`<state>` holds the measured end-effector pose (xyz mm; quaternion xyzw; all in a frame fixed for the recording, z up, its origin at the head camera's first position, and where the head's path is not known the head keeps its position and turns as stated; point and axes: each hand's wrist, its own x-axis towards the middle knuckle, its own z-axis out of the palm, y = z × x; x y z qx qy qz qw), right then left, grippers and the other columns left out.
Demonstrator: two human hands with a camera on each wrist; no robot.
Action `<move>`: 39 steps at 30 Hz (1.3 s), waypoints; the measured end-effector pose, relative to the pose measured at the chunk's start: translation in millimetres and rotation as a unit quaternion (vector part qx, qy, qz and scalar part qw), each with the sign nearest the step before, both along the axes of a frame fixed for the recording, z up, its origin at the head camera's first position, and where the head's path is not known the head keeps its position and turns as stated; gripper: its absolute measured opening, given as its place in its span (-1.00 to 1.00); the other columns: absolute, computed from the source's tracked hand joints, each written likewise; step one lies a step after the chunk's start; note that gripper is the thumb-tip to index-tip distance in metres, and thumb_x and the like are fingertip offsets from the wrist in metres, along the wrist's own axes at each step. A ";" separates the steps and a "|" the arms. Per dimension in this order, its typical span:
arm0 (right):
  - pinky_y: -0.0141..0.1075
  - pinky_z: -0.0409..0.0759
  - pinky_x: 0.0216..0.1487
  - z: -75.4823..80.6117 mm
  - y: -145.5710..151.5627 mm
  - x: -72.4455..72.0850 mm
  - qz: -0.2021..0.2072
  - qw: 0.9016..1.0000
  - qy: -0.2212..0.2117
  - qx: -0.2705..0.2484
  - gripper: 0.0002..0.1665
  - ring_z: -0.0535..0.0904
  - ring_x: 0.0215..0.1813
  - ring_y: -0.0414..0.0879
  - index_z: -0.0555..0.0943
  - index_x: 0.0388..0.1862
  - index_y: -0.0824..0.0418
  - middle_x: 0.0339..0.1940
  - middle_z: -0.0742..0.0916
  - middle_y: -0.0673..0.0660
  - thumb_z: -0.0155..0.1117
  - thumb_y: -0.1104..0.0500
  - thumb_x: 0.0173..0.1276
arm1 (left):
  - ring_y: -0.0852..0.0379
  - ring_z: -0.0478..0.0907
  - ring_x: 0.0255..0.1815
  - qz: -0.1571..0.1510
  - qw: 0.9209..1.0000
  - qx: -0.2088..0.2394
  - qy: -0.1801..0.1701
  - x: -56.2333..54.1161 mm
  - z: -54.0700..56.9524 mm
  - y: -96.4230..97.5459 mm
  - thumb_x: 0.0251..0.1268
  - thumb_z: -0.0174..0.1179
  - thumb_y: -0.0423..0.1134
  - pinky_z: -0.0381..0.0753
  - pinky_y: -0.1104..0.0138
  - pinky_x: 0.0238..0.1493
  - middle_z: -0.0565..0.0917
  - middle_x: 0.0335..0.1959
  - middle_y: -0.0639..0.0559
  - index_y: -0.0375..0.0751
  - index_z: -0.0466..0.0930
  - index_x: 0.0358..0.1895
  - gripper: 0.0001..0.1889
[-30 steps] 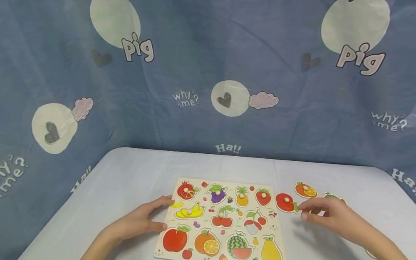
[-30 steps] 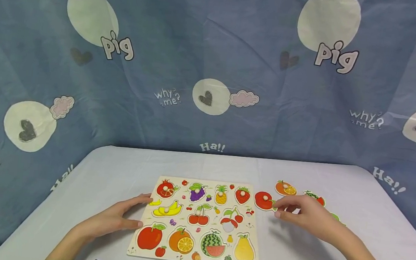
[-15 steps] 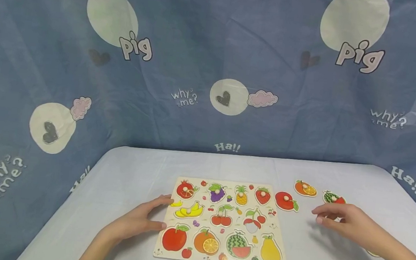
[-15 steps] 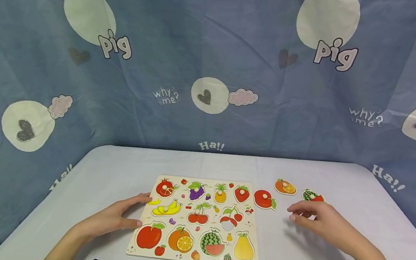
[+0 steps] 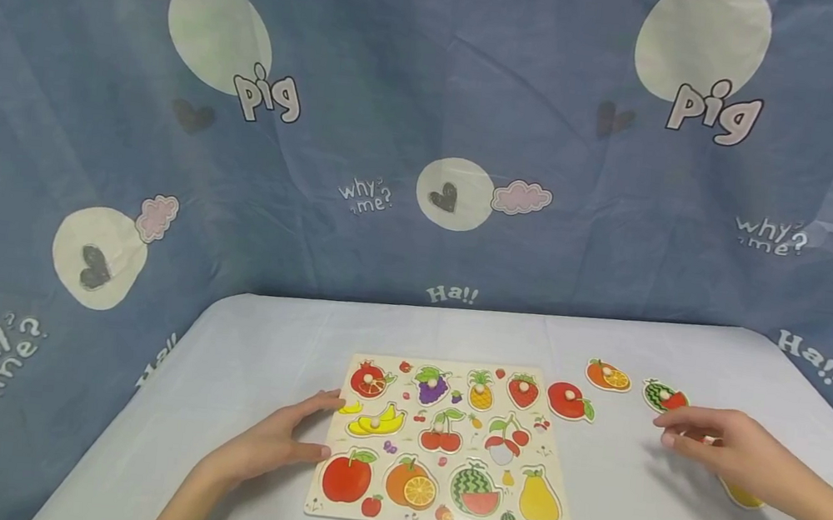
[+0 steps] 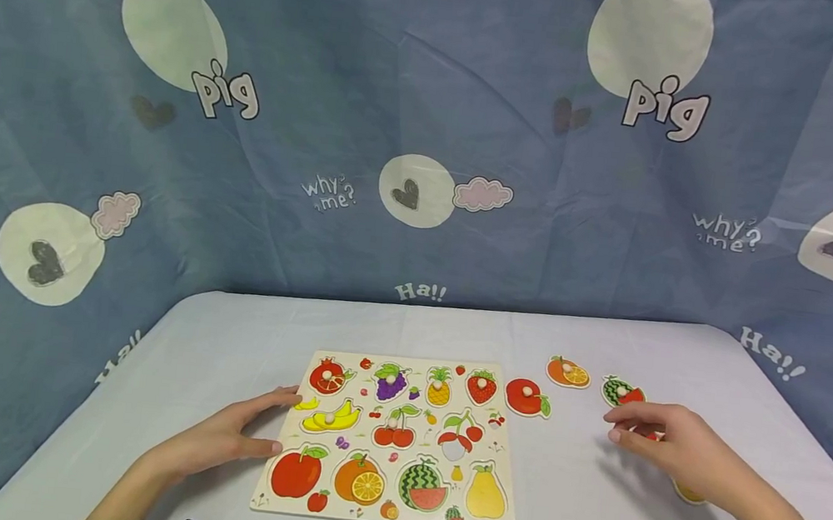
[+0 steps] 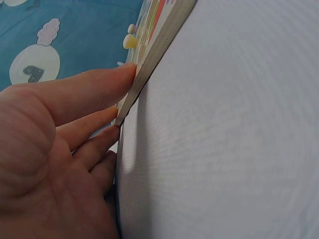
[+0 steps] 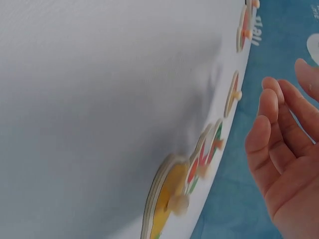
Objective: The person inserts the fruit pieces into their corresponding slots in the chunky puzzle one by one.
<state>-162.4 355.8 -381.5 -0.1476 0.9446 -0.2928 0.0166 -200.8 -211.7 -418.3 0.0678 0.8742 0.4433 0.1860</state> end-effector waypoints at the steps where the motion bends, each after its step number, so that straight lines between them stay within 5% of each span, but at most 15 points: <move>1: -0.37 0.57 -0.28 0.3 1.8 0.2 -0.005 1.000 -0.002 0.003 -0.69 0.55 -0.25 -0.36 0.69 0.01 0.17 -0.21 0.74 -0.10 0.36 0.07 0.35 | -0.24 0.06 0.51 0.002 1.000 0.000 -0.001 -0.1 -0.2 -0.1 0.02 0.45 -0.23 0.11 -0.33 0.32 0.27 0.48 -0.14 0.04 0.44 0.36 -0.27; 13: -0.38 0.57 -0.28 -1.2 25.1 0.1 -0.054 0.997 -0.037 0.049 -0.65 0.53 -0.25 -0.36 0.69 0.02 0.19 -0.20 0.72 -0.03 0.34 0.03 0.36 | -0.21 0.09 0.49 0.008 1.000 -0.001 -0.003 0.6 -0.4 -0.8 0.02 0.45 -0.23 0.11 -0.32 0.33 0.30 0.47 -0.10 0.08 0.45 0.35 -0.28; 18: -0.36 0.56 -0.40 -3.4 32.1 -1.9 -0.074 0.994 -0.073 0.031 -0.56 0.53 -0.28 -0.28 0.67 0.04 0.26 -0.21 0.72 0.04 0.34 -0.04 0.35 | -0.21 0.10 0.49 0.010 1.000 0.002 -0.006 0.7 -0.5 -1.3 0.02 0.46 -0.23 0.10 -0.32 0.33 0.30 0.47 -0.10 0.08 0.45 0.35 -0.28; 26: -0.30 0.54 -0.52 -6.5 42.3 -10.1 -0.090 0.989 -0.117 -0.007 -0.63 0.52 -0.41 -0.12 0.60 0.08 0.37 -0.24 0.69 0.10 0.27 0.16 0.40 | -0.20 0.11 0.48 0.008 1.000 0.007 -0.008 -0.2 -1.6 -1.6 0.02 0.46 -0.23 0.11 -0.32 0.33 0.30 0.46 -0.10 0.07 0.45 0.35 -0.28; 39: -0.32 0.51 -0.55 -12.9 48.9 -14.3 -0.091 0.990 -0.108 -0.001 -0.75 0.50 -0.47 -0.16 0.62 -0.01 0.35 -0.27 0.71 0.10 0.22 0.23 0.43 | -0.22 0.09 0.49 0.003 1.000 0.007 -0.002 0.3 -0.3 -0.2 0.03 0.45 -0.23 0.10 -0.32 0.33 0.28 0.47 -0.13 0.06 0.45 0.35 -0.29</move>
